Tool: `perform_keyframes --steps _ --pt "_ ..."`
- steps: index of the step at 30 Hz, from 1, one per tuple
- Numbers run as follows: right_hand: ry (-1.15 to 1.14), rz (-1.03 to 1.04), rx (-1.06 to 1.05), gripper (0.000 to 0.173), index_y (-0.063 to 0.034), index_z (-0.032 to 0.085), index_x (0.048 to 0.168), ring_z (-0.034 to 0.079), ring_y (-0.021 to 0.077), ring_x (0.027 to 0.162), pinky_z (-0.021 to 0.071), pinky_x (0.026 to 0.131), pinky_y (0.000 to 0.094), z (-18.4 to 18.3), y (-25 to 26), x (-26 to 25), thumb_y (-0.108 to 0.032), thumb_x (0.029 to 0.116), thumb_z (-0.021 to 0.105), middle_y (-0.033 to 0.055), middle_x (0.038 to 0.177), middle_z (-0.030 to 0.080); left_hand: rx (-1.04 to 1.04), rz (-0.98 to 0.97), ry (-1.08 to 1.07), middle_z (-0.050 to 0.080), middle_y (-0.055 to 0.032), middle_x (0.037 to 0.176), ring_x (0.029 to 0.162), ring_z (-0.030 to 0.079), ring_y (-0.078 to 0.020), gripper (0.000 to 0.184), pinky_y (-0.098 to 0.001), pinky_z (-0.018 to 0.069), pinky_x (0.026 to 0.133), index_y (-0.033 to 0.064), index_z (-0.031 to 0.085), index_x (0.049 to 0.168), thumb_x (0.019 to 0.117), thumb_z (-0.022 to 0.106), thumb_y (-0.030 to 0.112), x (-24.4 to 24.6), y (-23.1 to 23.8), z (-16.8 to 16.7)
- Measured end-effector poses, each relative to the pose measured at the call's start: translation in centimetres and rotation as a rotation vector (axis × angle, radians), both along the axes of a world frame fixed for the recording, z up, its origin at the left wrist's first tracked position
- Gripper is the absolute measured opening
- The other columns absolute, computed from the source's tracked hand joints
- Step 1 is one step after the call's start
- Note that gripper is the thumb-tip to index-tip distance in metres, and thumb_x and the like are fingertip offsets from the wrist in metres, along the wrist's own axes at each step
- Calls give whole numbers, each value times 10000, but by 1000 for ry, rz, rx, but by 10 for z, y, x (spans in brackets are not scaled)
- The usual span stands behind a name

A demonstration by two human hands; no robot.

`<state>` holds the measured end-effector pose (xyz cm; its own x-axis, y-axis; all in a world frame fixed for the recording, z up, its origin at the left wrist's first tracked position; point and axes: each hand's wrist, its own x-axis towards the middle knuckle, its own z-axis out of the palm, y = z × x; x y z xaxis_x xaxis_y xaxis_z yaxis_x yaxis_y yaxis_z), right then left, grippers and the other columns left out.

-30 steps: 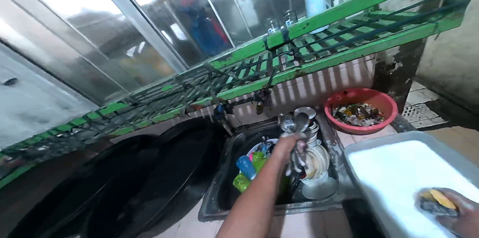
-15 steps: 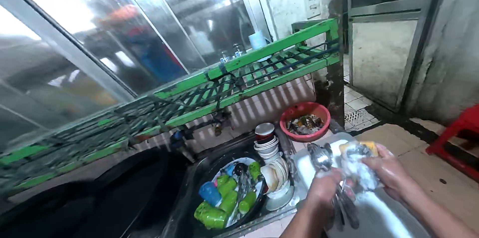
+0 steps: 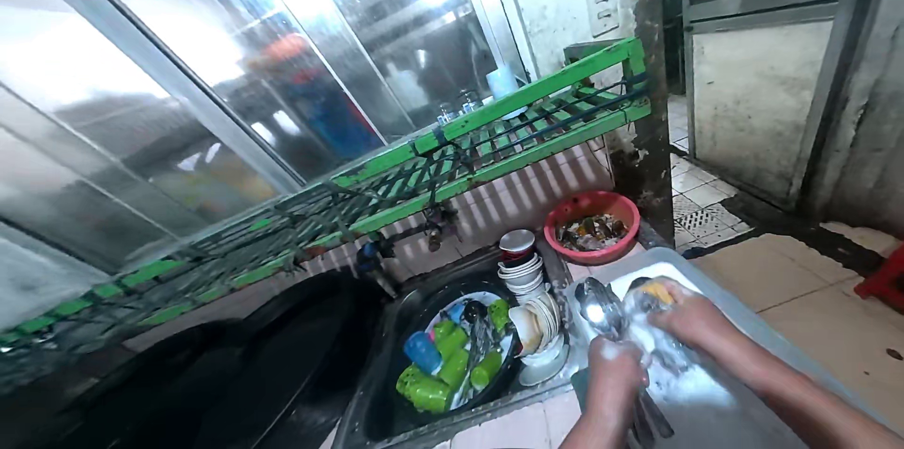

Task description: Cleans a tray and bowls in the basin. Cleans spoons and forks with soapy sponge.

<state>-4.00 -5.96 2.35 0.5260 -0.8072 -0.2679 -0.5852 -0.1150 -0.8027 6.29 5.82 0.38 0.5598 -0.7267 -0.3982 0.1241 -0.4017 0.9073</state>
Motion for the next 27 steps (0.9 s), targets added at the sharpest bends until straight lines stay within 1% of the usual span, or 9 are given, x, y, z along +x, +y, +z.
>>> perform_keyframes --steps 4,6,8,12,15,17,20,25,27 --pt "-108 -146 -233 522 -27 587 1370 600 444 1216 451 1034 654 5 -36 -2 -184 910 777 261 1320 617 -54 -19 99 580 -36 635 485 544 -89 45 -224 482 473 -28 592 1002 1000 570 11 10 7 2" --pt "-223 -211 -130 649 -17 487 1447 593 452 1207 448 1023 654 9 -44 -6 -264 924 781 286 1326 595 -51 -68 173 589 -36 658 501 556 -89 73 -223 495 486 -21 586 1057 1026 559 39 13 9 9" --pt "-181 -120 45 739 -96 416 1511 603 411 1185 475 997 614 15 -35 -7 -370 923 769 263 1332 591 -48 -119 303 606 -49 675 515 575 -101 123 -227 504 489 -19 594 1118 1043 559 72 15 12 20" --pt "-244 8 25 493 -120 584 1389 640 347 1095 506 942 578 28 -24 -14 -246 943 754 212 1234 647 -103 -261 450 658 -62 719 570 621 -117 153 -240 532 529 9 610 1109 1062 508 114 22 21 29" --pt "-575 -290 42 381 -86 595 1334 667 295 921 550 811 533 37 -36 -25 -149 972 695 183 1097 681 -53 -259 346 663 -74 739 572 629 -129 175 -255 546 534 1 584 1122 1077 504 150 26 25 23" --pt "-672 -466 124 467 -112 533 1401 660 272 906 551 786 513 37 -37 -23 -215 974 695 166 1106 671 -68 -155 295 618 -51 691 512 568 -85 166 -206 488 475 -9 583 1090 1077 520 144 19 18 21" --pt "-509 -354 156 551 -15 494 1406 658 324 966 544 855 535 24 -2 -1 -227 957 733 231 1136 649 -106 -86 283 578 -27 659 478 522 -57 148 -181 452 449 -7 569 1077 1074 528 135 8 0 31" --pt "-115 -42 77 685 -37 453 1490 612 395 1175 465 1020 592 24 -12 -3 -306 939 759 266 1289 615 -151 -120 157 682 -50 768 570 595 -79 270 -219 505 542 -19 669 1120 1086 514 200 25 2 27" --pt "80 192 71 650 -39 471 1470 593 405 1207 452 1041 592 28 -24 -15 -323 951 741 274 1317 594 -255 -206 133 720 -67 1167 896 679 -98 306 -258 558 769 -6 674 1262 1080 488 155 35 5 23"
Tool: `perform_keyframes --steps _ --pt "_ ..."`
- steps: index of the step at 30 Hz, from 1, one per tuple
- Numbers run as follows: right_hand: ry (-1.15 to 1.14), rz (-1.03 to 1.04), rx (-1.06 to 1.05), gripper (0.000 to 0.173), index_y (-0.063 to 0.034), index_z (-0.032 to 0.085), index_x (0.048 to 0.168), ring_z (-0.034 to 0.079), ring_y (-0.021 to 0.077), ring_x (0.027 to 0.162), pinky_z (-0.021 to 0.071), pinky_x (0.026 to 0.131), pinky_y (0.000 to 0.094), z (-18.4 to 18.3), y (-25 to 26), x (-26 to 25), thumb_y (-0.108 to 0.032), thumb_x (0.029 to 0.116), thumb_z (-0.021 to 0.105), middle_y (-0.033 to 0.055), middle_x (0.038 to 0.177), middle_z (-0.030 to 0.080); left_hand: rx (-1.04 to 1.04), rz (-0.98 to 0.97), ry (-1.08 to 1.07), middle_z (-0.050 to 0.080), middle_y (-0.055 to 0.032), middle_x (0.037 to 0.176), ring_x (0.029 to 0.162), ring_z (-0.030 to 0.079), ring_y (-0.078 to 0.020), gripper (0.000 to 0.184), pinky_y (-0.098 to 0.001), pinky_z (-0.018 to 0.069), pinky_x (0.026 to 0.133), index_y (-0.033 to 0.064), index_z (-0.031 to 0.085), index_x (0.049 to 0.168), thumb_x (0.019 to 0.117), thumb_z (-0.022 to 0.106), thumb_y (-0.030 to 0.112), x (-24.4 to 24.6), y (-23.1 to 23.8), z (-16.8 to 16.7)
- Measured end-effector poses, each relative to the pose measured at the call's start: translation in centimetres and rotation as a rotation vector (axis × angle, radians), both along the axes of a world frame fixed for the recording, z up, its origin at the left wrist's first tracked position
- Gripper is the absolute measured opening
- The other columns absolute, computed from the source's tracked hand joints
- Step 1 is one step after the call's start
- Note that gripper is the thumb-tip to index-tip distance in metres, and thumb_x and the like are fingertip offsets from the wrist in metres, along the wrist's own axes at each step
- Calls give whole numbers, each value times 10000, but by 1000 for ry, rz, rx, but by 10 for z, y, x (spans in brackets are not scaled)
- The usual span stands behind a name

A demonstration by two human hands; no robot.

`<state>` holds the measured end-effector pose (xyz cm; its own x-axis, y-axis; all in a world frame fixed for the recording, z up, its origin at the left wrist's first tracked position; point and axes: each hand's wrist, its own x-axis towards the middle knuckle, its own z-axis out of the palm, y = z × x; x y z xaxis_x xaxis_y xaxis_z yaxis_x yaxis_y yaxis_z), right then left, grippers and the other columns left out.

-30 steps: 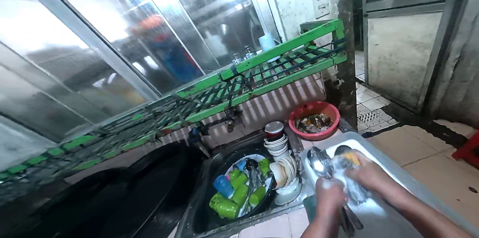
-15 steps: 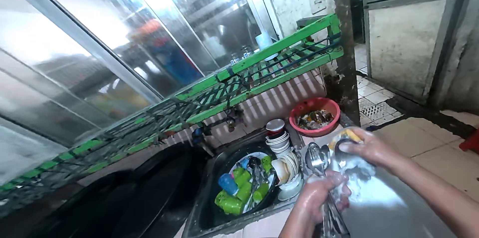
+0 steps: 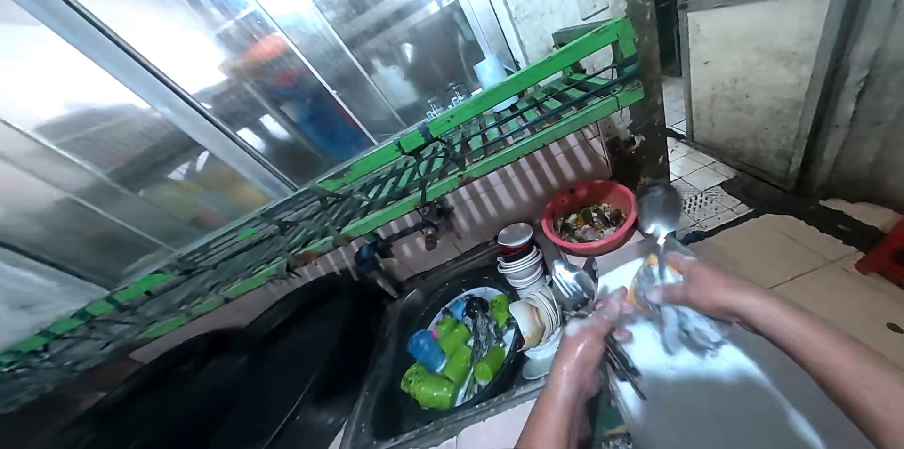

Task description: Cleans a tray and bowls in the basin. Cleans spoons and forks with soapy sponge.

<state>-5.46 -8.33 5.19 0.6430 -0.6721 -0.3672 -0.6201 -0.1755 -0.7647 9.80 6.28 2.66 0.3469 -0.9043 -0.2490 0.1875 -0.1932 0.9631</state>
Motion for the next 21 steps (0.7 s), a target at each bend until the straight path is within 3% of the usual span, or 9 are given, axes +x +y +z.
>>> perform_keyframes --steps 2,4,6,9,10,12,16,18,21 --pt "128 269 19 631 -25 485 1465 565 449 1235 418 1053 631 -3 8 1 -299 954 736 306 1328 578 -90 -128 44 610 -106 1414 1196 620 -138 320 -314 523 988 -17 658 1275 1027 521 132 2 -2 -3" --pt "170 434 45 672 -17 513 1455 568 463 1242 412 1055 667 -15 24 11 -316 914 777 307 1321 595 -63 -211 45 675 -93 1310 1204 627 -146 317 -341 509 1043 -16 682 1233 973 610 151 1 -5 0" --pt "151 514 86 567 47 599 1298 621 422 1111 457 973 641 -27 37 15 -323 906 773 292 1184 640 18 -245 53 732 -56 1077 1016 683 -120 245 -321 556 935 -3 669 1188 974 619 105 3 -10 3" --pt "235 595 154 780 -24 359 1542 618 435 1149 474 988 623 -40 44 6 -264 923 769 311 1287 594 12 -135 256 680 -73 826 739 678 -181 298 -382 598 768 -14 614 1276 993 525 12 16 -22 -5" --pt "255 587 141 752 -35 378 1519 618 422 1159 479 994 606 -45 45 0 -233 916 780 290 1293 597 16 -62 309 591 -38 729 622 616 -165 279 -381 597 692 -3 599 1274 1018 491 18 21 -26 -5" --pt "228 443 37 667 -41 476 1455 605 422 1197 466 1022 607 -53 38 -16 -206 893 795 271 1306 606 106 34 289 483 9 655 498 518 -121 216 -312 561 540 21 614 1235 1060 508 92 26 -32 -1" --pt "-199 -126 -191 692 -46 539 1420 592 378 1231 466 1045 576 -20 39 -26 -233 826 840 242 1353 590 285 -143 107 502 20 672 495 508 -83 67 -238 509 491 69 553 1102 1062 524 114 8 -33 -3" --pt "-421 -164 -379 599 -16 643 1297 613 327 1202 502 1025 523 -11 47 -16 -217 773 852 206 1321 619 305 -282 -18 515 25 641 497 519 -74 34 -229 509 508 47 538 1023 1024 517 21 -12 -34 -6" --pt "-454 -213 -520 473 -14 686 1223 627 354 1172 519 991 558 -11 39 -4 -172 795 811 207 1272 644 269 -353 -168 528 22 643 518 525 -77 35 -252 509 531 41 565 977 992 545 17 -32 -34 -16"
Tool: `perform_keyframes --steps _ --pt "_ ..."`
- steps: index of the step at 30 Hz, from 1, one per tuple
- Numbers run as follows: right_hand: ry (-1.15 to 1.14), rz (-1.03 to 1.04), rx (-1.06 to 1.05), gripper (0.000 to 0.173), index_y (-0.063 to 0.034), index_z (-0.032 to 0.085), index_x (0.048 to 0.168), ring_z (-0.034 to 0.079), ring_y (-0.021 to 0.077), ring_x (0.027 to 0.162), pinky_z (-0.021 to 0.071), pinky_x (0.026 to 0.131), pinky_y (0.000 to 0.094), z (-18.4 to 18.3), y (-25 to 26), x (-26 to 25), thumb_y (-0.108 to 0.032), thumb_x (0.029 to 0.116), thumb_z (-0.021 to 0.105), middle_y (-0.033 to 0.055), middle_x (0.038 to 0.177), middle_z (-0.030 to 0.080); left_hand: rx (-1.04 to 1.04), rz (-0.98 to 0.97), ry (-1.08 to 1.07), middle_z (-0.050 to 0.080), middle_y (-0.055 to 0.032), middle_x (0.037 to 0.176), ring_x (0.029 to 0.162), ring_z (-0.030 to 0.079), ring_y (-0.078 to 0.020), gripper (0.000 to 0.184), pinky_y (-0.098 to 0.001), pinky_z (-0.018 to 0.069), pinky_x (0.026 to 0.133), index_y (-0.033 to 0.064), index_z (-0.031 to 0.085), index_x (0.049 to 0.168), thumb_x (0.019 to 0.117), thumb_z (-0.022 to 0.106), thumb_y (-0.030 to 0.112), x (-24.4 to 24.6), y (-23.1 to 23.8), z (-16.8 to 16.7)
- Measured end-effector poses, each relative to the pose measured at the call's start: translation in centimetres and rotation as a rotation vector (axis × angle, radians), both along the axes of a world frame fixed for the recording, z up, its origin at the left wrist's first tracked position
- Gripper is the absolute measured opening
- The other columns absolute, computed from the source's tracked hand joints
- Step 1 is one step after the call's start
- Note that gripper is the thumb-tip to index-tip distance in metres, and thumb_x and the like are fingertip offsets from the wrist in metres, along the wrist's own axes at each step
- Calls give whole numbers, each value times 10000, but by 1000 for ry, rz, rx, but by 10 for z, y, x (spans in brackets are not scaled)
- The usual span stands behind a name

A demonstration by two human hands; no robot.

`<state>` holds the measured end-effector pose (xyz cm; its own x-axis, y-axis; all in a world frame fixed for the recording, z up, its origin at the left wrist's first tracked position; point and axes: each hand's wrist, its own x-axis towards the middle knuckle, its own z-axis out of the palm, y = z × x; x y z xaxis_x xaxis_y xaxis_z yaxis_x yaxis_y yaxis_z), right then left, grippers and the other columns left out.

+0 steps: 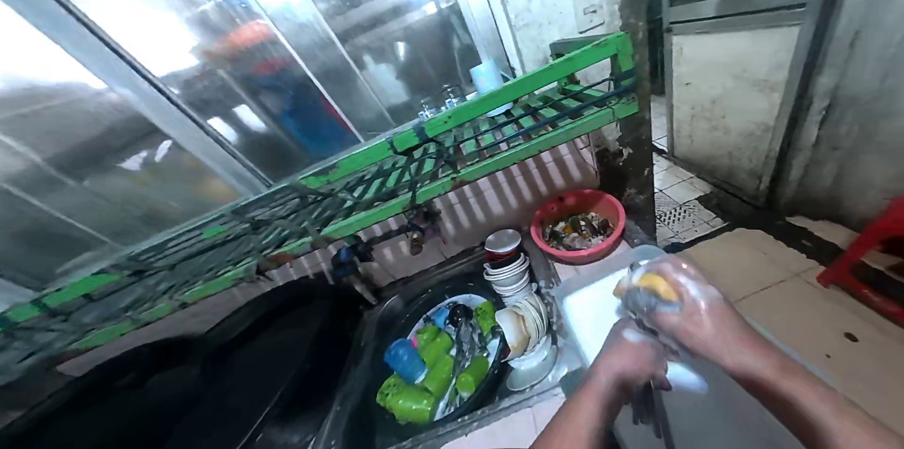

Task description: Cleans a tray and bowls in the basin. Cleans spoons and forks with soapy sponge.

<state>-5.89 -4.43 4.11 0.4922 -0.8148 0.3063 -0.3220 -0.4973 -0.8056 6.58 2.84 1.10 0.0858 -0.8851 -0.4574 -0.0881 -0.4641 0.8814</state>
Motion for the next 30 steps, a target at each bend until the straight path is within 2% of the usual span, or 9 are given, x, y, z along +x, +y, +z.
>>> perform_keyframes --steps 3,5,7,11,14,16,21,23,30 --pt "-133 -179 378 537 -23 566 1377 644 366 1089 516 929 589 16 -28 -3 -64 887 782 231 1247 642 -62 25 -270 644 -76 931 785 607 -145 240 -339 523 734 7 648 1167 1012 621 189 -1 -2 -6" --pt "-416 -203 604 494 -103 520 1400 674 247 859 581 736 448 20 -29 -11 -45 941 693 157 1078 669 -133 62 -425 678 -190 1145 1054 653 -267 316 -450 521 949 -39 636 1240 1013 607 179 4 -8 -3" --pt "-610 -122 699 453 -125 520 1366 693 200 758 606 640 374 26 -12 -14 -28 942 646 118 988 687 -143 80 -620 645 -209 1266 1164 641 -318 335 -494 511 1013 -21 628 1286 1018 573 173 7 -16 5" --pt "-405 -110 590 798 -98 488 1476 652 250 1132 573 913 460 7 14 5 -116 753 825 145 1362 601 -183 144 -706 650 -207 1281 1185 640 -327 454 -513 520 1014 2 526 1414 996 602 159 -3 -14 5" --pt "-479 -235 661 526 -45 588 1309 699 266 951 603 790 459 -3 -1 4 13 818 766 183 1148 675 -192 36 -608 623 -206 1267 1137 643 -313 440 -492 540 977 -19 598 1321 928 679 160 -3 -17 1" --pt "-569 -232 727 471 -19 553 1317 702 231 861 613 727 406 -12 -11 -8 75 871 673 174 1076 676 -111 62 -296 672 -140 1051 916 660 -202 348 -379 558 823 -38 616 1208 896 711 81 -3 -18 0" --pt "-684 -164 766 463 -23 537 1291 707 196 784 619 665 358 -25 -21 -19 102 854 622 142 990 690 -27 234 304 692 -97 851 757 695 -168 165 -330 601 728 -17 591 1125 980 645 42 -3 -4 13" --pt "-659 -132 754 424 -20 558 1251 710 185 777 620 664 341 -25 -24 -21 111 854 625 129 970 697 -70 272 444 629 -67 710 622 652 -164 114 -323 600 641 5 585 985 1048 559 97 -3 -1 9" --pt "-625 -102 774 315 -65 559 1244 695 177 719 610 617 342 -3 -32 -36 28 946 603 107 920 688 -61 480 411 567 -53 647 459 547 -119 93 -259 527 453 -17 570 1014 1027 586 73 4 5 -2"
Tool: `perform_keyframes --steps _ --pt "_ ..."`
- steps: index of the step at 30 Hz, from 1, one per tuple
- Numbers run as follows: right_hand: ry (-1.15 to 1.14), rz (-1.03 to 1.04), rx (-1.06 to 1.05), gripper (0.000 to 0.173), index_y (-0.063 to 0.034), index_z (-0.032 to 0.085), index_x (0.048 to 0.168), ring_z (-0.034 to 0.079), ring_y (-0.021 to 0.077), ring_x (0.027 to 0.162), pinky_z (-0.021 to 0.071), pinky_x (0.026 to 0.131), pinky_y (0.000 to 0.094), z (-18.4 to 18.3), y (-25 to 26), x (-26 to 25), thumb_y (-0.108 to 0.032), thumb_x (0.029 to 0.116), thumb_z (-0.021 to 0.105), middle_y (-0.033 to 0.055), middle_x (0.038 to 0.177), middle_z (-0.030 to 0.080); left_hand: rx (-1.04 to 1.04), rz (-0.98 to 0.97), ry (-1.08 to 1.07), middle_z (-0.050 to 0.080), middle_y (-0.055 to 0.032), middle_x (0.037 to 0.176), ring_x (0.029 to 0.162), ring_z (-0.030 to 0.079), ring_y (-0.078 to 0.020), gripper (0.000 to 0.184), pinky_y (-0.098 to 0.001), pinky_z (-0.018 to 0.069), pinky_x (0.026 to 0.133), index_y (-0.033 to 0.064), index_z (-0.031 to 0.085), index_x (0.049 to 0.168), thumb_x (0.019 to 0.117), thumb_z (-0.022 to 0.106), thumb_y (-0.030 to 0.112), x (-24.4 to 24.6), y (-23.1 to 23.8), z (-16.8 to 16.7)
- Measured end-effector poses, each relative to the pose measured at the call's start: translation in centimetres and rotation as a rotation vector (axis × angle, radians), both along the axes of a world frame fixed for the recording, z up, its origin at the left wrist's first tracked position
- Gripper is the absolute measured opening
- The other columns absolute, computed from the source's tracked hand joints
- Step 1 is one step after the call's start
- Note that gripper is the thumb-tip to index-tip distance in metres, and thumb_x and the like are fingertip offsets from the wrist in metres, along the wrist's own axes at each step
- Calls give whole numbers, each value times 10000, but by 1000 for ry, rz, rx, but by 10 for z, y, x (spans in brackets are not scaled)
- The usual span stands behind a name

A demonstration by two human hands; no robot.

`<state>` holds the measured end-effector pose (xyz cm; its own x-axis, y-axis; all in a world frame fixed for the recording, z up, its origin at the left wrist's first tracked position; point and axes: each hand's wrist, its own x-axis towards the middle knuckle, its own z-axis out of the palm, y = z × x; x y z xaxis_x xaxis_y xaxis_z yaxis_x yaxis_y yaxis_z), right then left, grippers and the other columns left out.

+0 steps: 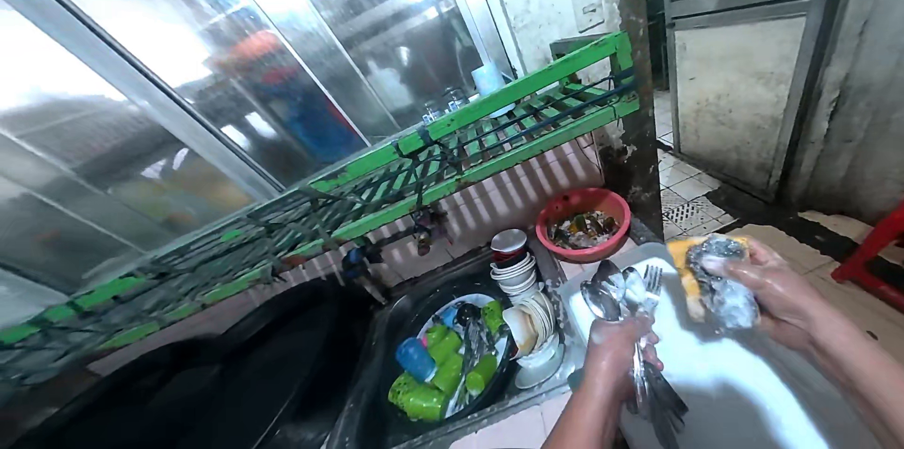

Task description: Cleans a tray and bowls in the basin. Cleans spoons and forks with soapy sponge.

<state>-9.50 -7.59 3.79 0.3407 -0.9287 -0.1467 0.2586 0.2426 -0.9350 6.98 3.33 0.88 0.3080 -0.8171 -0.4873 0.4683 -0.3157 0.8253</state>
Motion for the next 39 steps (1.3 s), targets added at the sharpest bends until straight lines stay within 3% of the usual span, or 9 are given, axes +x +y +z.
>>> perform_keyframes --steps 5,10,16,22,26,29,32,35,39 --pt "186 187 -28 453 -31 590 1238 712 222 883 620 754 386 -10 18 20 81 823 733 150 1067 693 -90 -25 -83 636 -97 685 523 610 -156 193 -290 552 512 -41 606 985 1062 537 122 -4 3 -4" --pt "344 203 -135 562 -78 571 1326 690 226 1010 595 854 429 -22 29 28 -109 815 802 141 1174 669 -17 7 -226 550 -38 587 489 560 -117 133 -261 516 503 0 556 905 1024 540 58 -8 2 4" --pt "812 147 -466 568 -64 591 1408 626 427 1196 462 1026 626 -17 0 26 -138 879 786 263 1272 654 140 20 -224 526 -13 610 431 472 -59 127 -196 427 418 -20 578 1010 1036 598 102 -24 -1 6" --pt "634 290 -441 644 -11 519 1422 638 353 1183 491 1035 533 -34 25 37 -291 899 768 238 1271 648 135 72 -355 549 -41 609 478 522 -102 95 -251 459 462 -12 584 930 975 631 58 -18 0 7" --pt "824 231 -452 621 -52 509 1482 580 433 1269 440 1076 610 -33 -10 35 -234 931 734 271 1361 601 99 41 -290 565 -39 639 469 504 -85 116 -229 453 453 -24 595 970 1013 605 82 -19 9 -6" --pt "692 -1 -299 611 -57 497 1453 614 457 1182 465 1007 652 -26 -37 35 -277 945 754 291 1278 626 74 62 -192 573 -46 676 458 480 -77 92 -211 435 436 -30 602 1004 1020 583 59 -16 9 -6" --pt "599 132 -101 748 -94 370 1548 574 421 1244 458 1031 613 -33 -27 31 -434 966 694 278 1396 550 66 36 -149 592 -59 715 489 509 -91 141 -226 456 456 -36 611 1085 1038 569 90 -9 12 0" --pt "659 364 -171 640 -87 497 1471 591 355 1242 460 1058 548 -32 -11 36 -426 965 695 230 1353 597 92 -63 -158 618 -50 715 524 557 -101 188 -236 487 491 -17 638 1061 1060 545 146 -10 15 13" --pt "482 75 -114 456 -12 563 1378 626 372 1141 488 997 568 -23 -32 29 -260 1009 663 258 1256 630 133 -59 -141 619 -49 731 538 563 -94 225 -224 491 502 -29 644 1107 1071 541 168 -8 21 10"
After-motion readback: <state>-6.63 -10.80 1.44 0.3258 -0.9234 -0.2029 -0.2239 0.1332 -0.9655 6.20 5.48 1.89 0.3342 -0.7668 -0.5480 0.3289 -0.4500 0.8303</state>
